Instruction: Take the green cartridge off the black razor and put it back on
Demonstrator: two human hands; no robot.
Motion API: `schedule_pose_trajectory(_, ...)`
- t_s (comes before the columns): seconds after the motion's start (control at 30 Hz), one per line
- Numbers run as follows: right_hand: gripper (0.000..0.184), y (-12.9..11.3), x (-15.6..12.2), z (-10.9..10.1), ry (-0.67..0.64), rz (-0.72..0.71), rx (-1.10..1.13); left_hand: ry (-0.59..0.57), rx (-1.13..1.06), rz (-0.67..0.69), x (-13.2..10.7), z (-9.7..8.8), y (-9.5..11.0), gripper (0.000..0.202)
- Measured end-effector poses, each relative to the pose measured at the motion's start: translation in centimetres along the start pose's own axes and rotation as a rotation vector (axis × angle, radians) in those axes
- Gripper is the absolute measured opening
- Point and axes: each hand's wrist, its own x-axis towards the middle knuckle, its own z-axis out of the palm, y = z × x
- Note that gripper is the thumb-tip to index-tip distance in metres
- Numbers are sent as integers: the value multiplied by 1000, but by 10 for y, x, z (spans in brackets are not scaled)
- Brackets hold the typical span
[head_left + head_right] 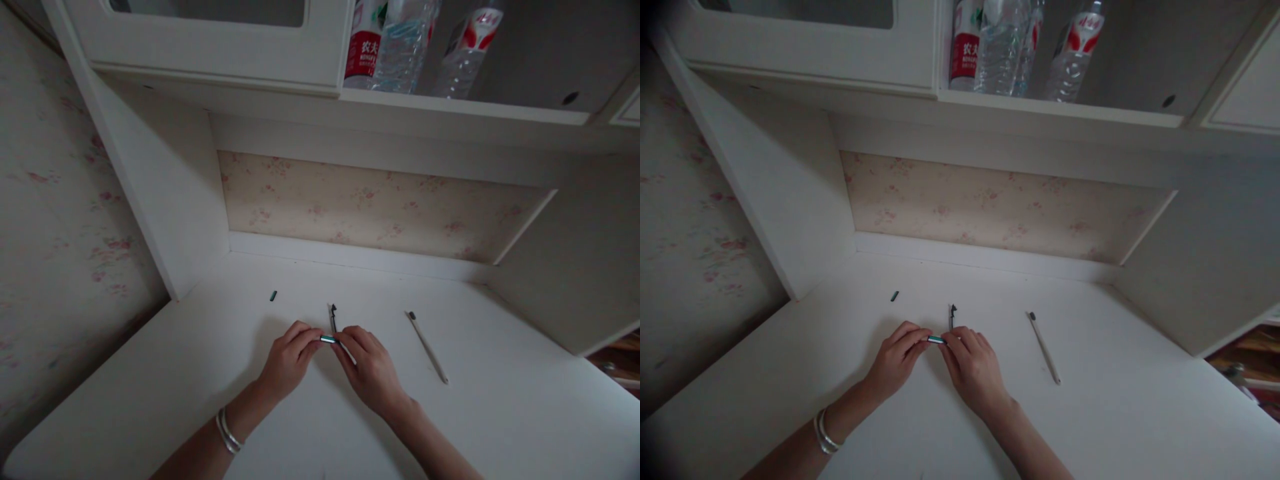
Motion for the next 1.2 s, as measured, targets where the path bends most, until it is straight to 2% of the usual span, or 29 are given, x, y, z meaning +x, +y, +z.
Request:
schedule_pose_trajectory(0.1, 24, 8, -5, -1, 35, 46, 8, -35, 14, -36, 0, -1, 0, 25)
schedule_pose_trajectory(0.2, 28, 31, -12, -6, 83, 165, 1, -29, 33, -48, 0, -2, -1, 25)
schedule_pose_trajectory(0.3, 35, 69, -24, -16, 139, 326, -76, -14, 34, -54, 0, -2, -1, 24)
schedule_pose_trajectory(0.4, 40, 116, -45, -31, 167, 504, -261, -28, 37, -50, 0, -1, -1, 24)
schedule_pose_trajectory(0.5, 39, 153, -71, -43, 107, 704, -437, -47, 47, -54, 0, 0, -2, 23)
schedule_pose_trajectory(0.57, 39, 167, -87, -49, 64, 842, -486, -57, 48, -65, -1, 1, -2, 23)
schedule_pose_trajectory(0.67, 41, 174, -100, -56, 22, 983, -485, -76, 52, -82, -1, 2, -2, 22)
schedule_pose_trajectory(0.83, 45, 174, -99, -60, -79, 1059, -465, -100, 69, -95, -1, 4, -2, 21)
schedule_pose_trajectory(1.2, 43, 187, -101, -55, -118, 1072, -469, -138, 86, -110, -1, 4, -1, 23)
